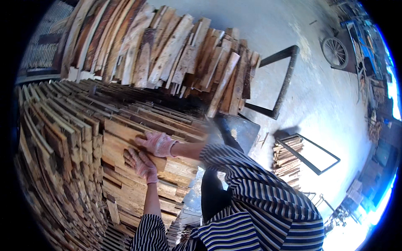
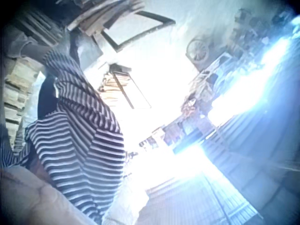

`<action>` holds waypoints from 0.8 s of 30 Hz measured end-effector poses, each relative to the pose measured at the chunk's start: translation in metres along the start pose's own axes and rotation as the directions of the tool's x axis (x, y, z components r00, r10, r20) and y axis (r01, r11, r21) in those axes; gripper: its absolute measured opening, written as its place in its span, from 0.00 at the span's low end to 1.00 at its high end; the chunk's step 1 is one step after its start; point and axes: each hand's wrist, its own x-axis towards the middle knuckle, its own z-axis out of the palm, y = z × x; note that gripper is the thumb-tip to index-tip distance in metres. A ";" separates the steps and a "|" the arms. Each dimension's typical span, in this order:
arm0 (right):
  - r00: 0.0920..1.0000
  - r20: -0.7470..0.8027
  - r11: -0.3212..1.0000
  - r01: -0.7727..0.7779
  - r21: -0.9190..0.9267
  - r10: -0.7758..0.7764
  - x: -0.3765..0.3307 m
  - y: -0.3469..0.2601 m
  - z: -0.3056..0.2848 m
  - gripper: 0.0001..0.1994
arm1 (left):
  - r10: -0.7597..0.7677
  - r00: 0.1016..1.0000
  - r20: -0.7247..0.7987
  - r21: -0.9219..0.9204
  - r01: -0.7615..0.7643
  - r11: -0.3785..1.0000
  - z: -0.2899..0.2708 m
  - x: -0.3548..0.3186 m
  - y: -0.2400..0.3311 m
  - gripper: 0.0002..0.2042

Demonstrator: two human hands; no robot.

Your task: The person lifts bundles of wooden planks from a large pile and places them onto a metal rack. The person repeatedly picks up wood, moves it, and stacks it on the rack, wearing gloves for protection.

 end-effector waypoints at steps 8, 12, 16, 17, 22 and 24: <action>0.361 -0.158 0.356 -0.588 0.726 0.919 -0.027 0.223 0.057 0.38 | 0.065 0.994 -0.084 -0.199 -0.081 0.977 0.006 -0.002 -0.001 0.34; -0.015 0.074 -0.054 -0.828 0.558 0.997 -0.016 0.345 0.065 0.46 | 0.056 0.993 -0.105 -0.212 -0.077 0.974 -0.003 0.001 -0.006 0.33; -0.186 -0.046 -0.127 -0.811 0.571 0.981 -0.015 0.477 0.087 0.42 | 0.134 0.987 -0.092 -0.282 -0.155 0.947 0.013 0.015 0.007 0.33; -0.162 -0.060 -0.095 -0.800 0.592 0.985 -0.012 0.491 0.089 0.38 | 0.143 0.982 -0.124 -0.250 -0.171 0.953 0.016 0.015 0.008 0.32; 0.030 -0.432 0.328 -0.697 0.637 0.902 -0.059 0.470 0.111 0.24 | 0.085 0.990 -0.111 -0.236 -0.109 0.966 0.015 0.004 -0.002 0.32; 0.190 -0.343 0.392 -0.500 0.773 0.920 -0.080 0.416 0.097 0.23 | 0.168 0.968 -0.186 -0.197 -0.204 0.959 0.016 -0.016 -0.032 0.33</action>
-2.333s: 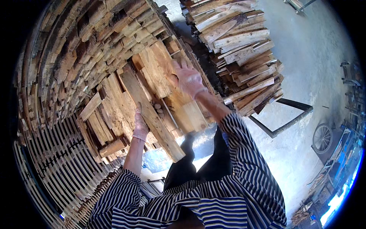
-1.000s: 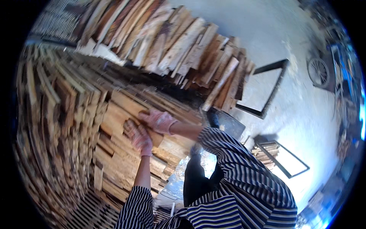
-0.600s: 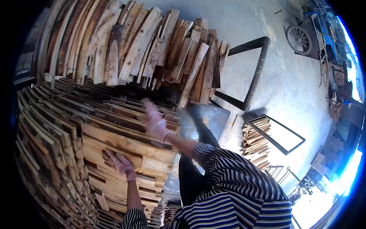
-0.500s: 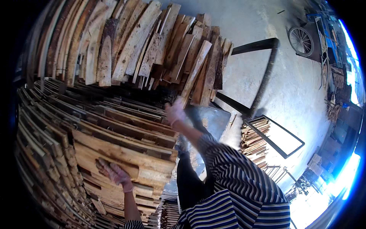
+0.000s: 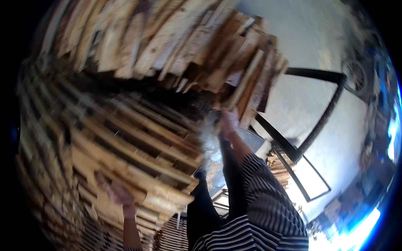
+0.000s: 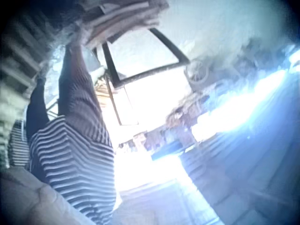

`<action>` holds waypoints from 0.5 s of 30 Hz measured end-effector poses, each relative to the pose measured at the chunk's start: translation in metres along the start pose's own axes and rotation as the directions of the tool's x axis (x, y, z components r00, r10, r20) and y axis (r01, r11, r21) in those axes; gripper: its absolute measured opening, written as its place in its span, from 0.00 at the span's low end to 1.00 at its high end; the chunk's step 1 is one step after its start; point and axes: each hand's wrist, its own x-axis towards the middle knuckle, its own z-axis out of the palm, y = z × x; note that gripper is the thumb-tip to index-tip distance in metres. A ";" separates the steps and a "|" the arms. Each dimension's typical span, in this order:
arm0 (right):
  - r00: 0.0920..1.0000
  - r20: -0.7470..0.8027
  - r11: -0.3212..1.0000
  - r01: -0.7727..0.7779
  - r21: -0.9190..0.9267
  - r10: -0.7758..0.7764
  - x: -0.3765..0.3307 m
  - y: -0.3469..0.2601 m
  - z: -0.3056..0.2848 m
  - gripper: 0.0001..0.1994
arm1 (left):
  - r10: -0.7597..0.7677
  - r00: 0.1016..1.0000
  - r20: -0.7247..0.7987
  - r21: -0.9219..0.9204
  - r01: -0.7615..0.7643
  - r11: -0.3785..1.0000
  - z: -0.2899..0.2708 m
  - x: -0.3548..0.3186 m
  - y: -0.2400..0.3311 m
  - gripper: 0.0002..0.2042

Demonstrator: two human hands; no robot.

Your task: The person lifts bundles of wooden planks from a large pile and places them onto a metal rack. The person repeatedly picks up wood, moves it, and stacks it on the rack, wearing gloves for protection.

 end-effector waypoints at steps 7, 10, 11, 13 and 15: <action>0.921 0.313 0.972 0.232 0.034 -0.230 -0.161 -0.090 -0.127 0.34 | -0.170 0.982 0.088 0.041 0.167 0.985 -0.016 0.027 0.026 0.34; 0.744 0.412 0.835 0.359 0.417 -0.526 -0.227 -0.121 -0.143 0.47 | -0.159 0.982 0.098 0.080 0.151 0.985 -0.021 0.029 0.030 0.34; 0.691 0.461 0.828 0.501 0.250 -0.557 -0.252 -0.150 -0.149 0.47 | -0.138 0.983 0.118 0.063 0.132 0.989 -0.023 0.030 0.031 0.33; 0.635 0.617 0.814 0.581 0.015 -0.465 -0.300 -0.192 -0.144 0.44 | -0.140 0.988 0.058 0.085 0.135 0.987 -0.027 0.028 0.030 0.32; 0.487 0.662 0.510 0.841 -0.180 -0.570 -0.336 -0.229 -0.117 0.39 | -0.138 0.990 0.021 0.039 0.137 0.990 -0.024 0.030 0.032 0.32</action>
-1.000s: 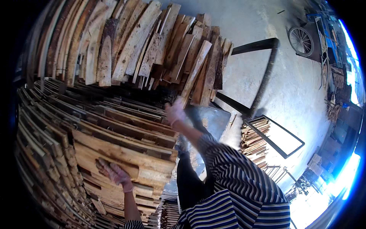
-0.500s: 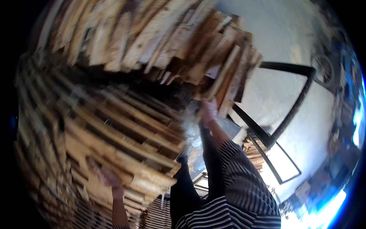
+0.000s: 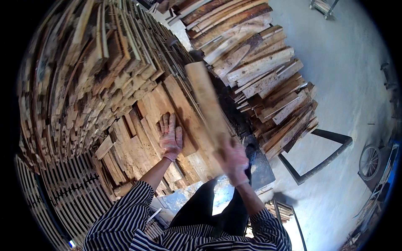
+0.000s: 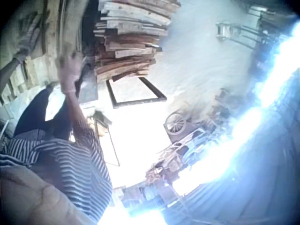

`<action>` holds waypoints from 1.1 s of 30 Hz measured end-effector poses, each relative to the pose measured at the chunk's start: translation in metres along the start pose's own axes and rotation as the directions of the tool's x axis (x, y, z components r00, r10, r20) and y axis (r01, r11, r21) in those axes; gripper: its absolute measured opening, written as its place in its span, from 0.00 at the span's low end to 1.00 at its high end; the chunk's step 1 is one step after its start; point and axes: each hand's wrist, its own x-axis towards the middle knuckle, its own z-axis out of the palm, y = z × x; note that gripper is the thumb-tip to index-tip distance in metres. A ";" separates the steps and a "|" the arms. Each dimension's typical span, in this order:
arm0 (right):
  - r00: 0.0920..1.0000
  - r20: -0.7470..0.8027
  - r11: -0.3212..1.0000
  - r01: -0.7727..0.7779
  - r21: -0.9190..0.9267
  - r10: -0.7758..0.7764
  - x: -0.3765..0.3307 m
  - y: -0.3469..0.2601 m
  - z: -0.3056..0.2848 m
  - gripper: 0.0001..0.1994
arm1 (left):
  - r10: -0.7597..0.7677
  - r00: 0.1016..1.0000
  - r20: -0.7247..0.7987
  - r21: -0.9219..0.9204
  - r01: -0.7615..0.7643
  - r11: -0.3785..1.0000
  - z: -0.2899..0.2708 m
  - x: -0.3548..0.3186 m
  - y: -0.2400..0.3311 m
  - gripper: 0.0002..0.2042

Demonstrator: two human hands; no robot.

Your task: The person lifts bundles of wooden planks from a large pile and places them onto a metal rack. The person repeatedly picks up wood, moves it, and stacks it on the rack, wearing gloves for protection.

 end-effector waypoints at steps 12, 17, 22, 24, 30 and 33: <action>0.899 0.123 0.811 0.433 -0.394 -0.420 0.055 -0.062 0.053 0.39 | -0.011 0.996 -0.088 -0.055 0.006 0.998 -0.015 -0.007 -0.016 0.33; 0.964 -0.261 0.989 0.009 -0.151 -0.048 0.132 -0.031 0.055 0.45 | -0.012 1.000 -0.005 -0.169 0.011 0.985 0.002 0.013 0.019 0.34; 1.000 0.019 0.996 0.009 0.094 -0.011 0.138 -0.062 0.100 0.49 | -0.072 0.997 0.012 -0.010 0.072 0.997 -0.003 -0.003 0.000 0.35; 0.993 0.114 0.973 -0.055 0.225 0.030 0.140 -0.061 0.094 0.48 | -0.045 0.998 -0.039 -0.031 0.044 0.999 0.001 -0.004 -0.005 0.35; 0.859 -0.287 0.748 -0.154 0.646 0.424 0.108 0.104 0.078 0.51 | -0.218 0.975 0.036 -0.325 0.217 0.920 -0.007 -0.010 0.040 0.33; 0.505 -0.178 0.515 -0.676 0.527 0.844 0.054 0.239 0.051 0.53 | -0.179 0.983 0.042 -0.680 0.159 0.716 -0.028 -0.035 0.151 0.32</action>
